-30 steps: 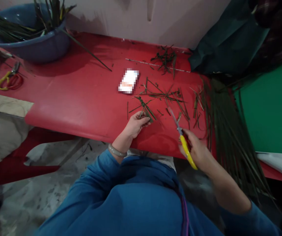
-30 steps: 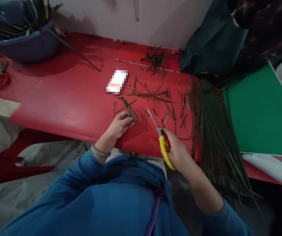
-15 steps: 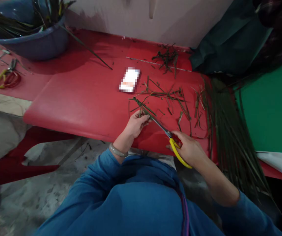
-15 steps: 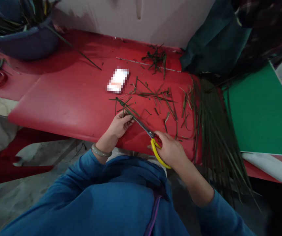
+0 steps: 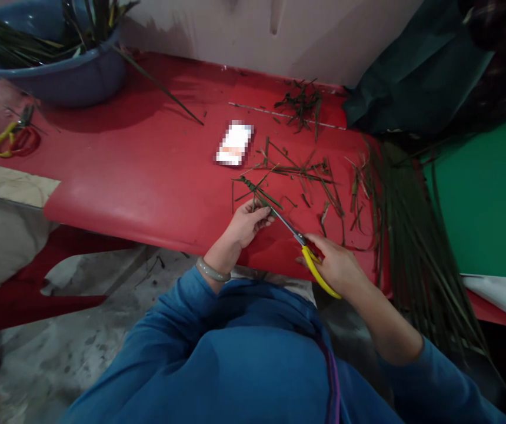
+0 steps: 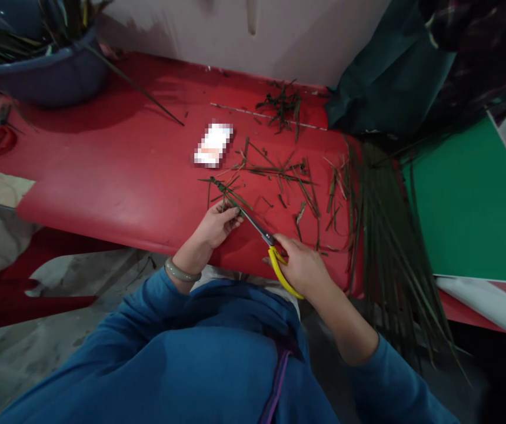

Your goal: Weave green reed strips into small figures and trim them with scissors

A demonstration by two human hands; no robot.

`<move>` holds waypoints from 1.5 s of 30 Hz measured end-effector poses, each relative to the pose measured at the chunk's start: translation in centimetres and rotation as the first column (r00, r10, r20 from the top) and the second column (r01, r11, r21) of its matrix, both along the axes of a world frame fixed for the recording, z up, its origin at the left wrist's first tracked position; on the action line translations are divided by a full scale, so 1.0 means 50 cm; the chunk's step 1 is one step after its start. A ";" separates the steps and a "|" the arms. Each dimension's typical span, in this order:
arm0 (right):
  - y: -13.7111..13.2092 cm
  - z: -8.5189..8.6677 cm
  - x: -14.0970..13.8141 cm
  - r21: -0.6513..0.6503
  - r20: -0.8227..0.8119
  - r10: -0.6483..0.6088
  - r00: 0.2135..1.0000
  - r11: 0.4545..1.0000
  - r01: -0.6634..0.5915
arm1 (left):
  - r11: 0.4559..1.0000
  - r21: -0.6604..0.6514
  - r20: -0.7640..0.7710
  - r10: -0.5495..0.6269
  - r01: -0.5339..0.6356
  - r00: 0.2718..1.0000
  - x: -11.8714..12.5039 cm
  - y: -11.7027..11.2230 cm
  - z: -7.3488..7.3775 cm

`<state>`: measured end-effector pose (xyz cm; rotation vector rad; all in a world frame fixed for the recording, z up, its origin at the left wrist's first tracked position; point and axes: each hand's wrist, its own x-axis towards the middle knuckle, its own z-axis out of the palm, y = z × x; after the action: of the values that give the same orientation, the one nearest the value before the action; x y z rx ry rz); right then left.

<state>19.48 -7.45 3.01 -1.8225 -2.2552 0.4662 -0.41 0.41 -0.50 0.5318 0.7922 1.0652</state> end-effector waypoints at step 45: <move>0.102 -0.048 -0.106 -0.087 -0.673 -0.191 0.714 0.980 0.179 | 0.989 0.081 -0.147 -0.109 0.122 0.983 0.002 -0.005 0.000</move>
<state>14.20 -2.32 0.60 -1.5068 -1.5472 0.9354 -0.32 0.17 -0.51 0.7278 0.8311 0.9662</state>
